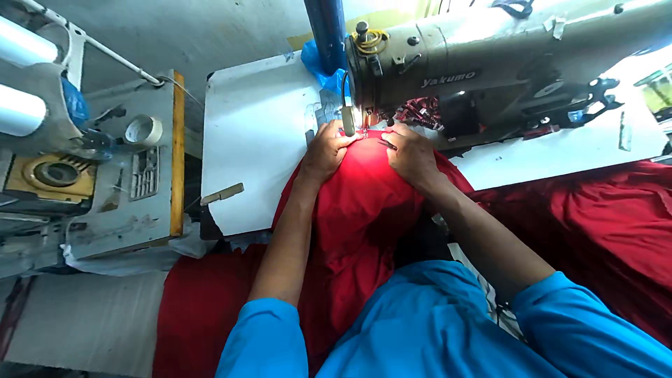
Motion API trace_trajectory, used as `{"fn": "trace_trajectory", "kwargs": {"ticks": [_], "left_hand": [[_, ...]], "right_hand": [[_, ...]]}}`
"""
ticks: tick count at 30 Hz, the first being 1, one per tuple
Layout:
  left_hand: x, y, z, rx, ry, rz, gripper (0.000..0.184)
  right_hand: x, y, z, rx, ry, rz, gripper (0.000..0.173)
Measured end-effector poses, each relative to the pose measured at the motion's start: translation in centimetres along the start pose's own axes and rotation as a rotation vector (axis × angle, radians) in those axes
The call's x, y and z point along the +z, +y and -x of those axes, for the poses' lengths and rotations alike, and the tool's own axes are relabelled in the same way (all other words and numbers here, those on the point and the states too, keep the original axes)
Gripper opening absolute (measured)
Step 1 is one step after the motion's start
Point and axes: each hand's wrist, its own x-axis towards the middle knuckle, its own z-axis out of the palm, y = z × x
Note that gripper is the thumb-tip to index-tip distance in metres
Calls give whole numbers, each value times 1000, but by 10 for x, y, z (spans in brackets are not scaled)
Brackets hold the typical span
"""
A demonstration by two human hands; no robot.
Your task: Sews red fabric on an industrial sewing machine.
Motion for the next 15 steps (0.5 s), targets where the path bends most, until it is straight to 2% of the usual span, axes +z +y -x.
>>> {"fn": "trace_trajectory", "kwargs": {"ticks": [15], "left_hand": [[0,1,0,-12,7,-13,41]], "right_hand": [[1,3,-1,2,-15,9,28]]}}
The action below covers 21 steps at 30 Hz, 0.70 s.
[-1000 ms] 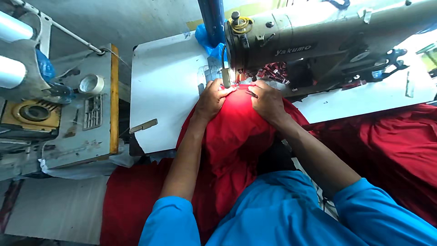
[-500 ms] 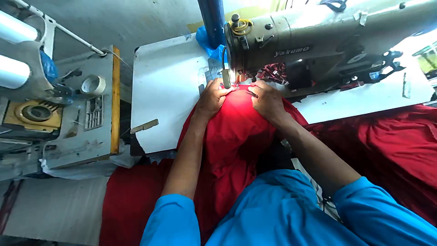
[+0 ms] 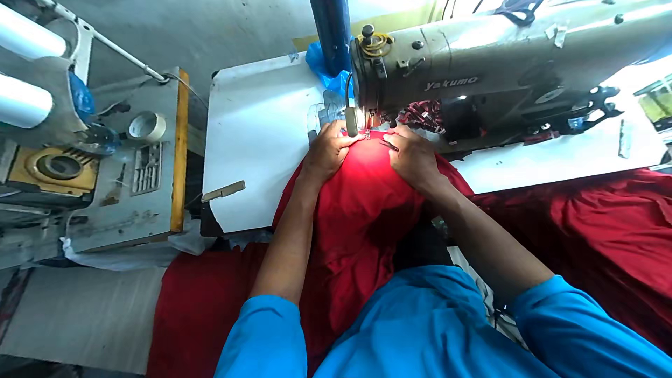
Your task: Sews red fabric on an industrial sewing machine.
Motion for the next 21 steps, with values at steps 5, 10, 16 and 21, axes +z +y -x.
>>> {"fn": "trace_trajectory", "kwargs": {"ticks": [5,10,16,21], "left_hand": [[1,0,0,-7,7,-3,41],[2,-1,1,-15,8,-15,41],[-1,2,-1,-24,-4,-19,39],[2,1,0,-41,4,-34,40]], "right_hand": [[0,-1,-1,-3,3,3,28],[1,0,-1,-9,22,18,27],[-1,-1,-2,0,12,13,28],[1,-1,-2,-1,23,15,29]]}}
